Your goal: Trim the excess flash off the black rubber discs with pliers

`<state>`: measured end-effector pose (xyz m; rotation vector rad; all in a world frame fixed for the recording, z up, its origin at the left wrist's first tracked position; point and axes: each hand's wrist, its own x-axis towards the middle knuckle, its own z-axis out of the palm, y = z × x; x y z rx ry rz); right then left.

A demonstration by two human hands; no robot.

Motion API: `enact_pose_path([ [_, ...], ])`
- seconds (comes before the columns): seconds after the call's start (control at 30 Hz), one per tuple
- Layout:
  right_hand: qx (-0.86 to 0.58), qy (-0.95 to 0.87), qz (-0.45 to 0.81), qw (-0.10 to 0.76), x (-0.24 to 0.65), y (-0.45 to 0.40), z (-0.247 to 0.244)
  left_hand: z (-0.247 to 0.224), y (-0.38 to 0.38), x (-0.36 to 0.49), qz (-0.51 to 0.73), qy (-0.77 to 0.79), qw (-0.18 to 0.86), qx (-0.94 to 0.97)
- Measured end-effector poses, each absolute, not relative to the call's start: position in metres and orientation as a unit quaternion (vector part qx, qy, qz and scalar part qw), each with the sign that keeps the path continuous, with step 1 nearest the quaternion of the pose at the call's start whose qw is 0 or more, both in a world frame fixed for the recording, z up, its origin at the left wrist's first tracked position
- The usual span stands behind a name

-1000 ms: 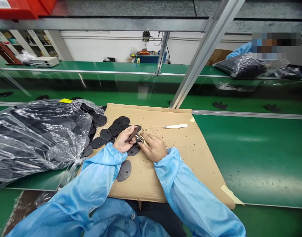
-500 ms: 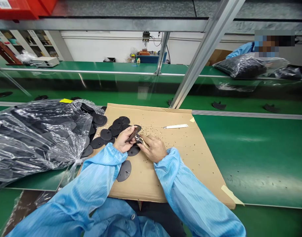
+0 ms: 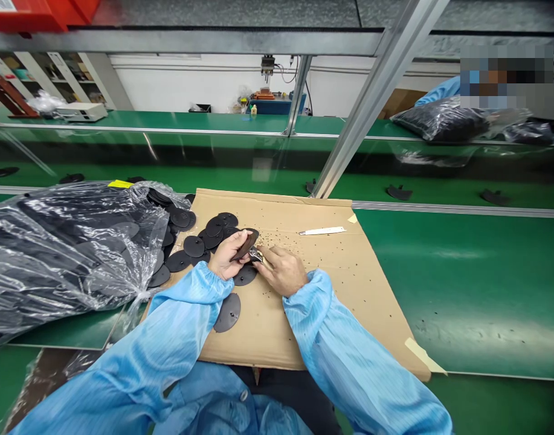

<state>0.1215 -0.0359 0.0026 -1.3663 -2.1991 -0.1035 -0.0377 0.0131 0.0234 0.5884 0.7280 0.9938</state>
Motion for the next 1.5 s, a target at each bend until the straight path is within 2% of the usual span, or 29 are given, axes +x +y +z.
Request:
enact_pose_path([
  [0.3, -0.555, -0.815, -0.025, 0.165, 0.119, -0.041, 0.011, 0.017, 0.012, -0.036, 0.471, 0.363, 0.751, 0.286],
  [0.37, -0.557, -0.811, -0.010, 0.178, 0.118, -0.041, 0.010, 0.017, 0.012, -0.036, 0.473, 0.360, 0.751, 0.286],
  [0.57, -0.606, -0.728, 0.009, 0.320, 0.128, -0.031, 0.001, 0.020, 0.016, -0.037, 0.528, 0.352, 0.728, 0.260],
  [0.73, -0.664, -0.697, -0.055, 0.265, 0.145, -0.018, -0.004, 0.022, 0.022, -0.041, 0.562, 0.344, 0.728, 0.190],
  [0.87, -0.619, -0.726, -0.101, 0.283, 0.132, -0.012, -0.001, 0.021, 0.023, -0.042, 0.585, 0.308, 0.726, 0.190],
  [1.0, -0.537, -0.809, -0.003, 0.240, 0.107, -0.003, -0.004, 0.019, 0.022, -0.042, 0.594, 0.291, 0.718, 0.217],
  [1.1, -0.549, -0.802, 0.056, 0.229, 0.100, 0.001, -0.009, 0.018, 0.022, -0.043, 0.584, 0.293, 0.719, 0.238],
  [1.2, -0.545, -0.781, 0.092, 0.293, 0.107, -0.001, -0.008, 0.017, 0.022, -0.043, 0.587, 0.296, 0.715, 0.239],
  [1.33, -0.526, -0.700, 0.179, 0.448, 0.124, -0.010, 0.001, 0.017, 0.022, -0.041, 0.597, 0.294, 0.702, 0.254],
  [1.4, -0.530, -0.615, 0.305, 0.498, 0.129, -0.012, 0.006, 0.017, 0.020, -0.039, 0.593, 0.306, 0.695, 0.269],
  [1.5, -0.498, -0.466, 0.533, 0.501, 0.131, -0.013, 0.013, 0.016, 0.016, -0.035, 0.556, 0.325, 0.697, 0.316],
])
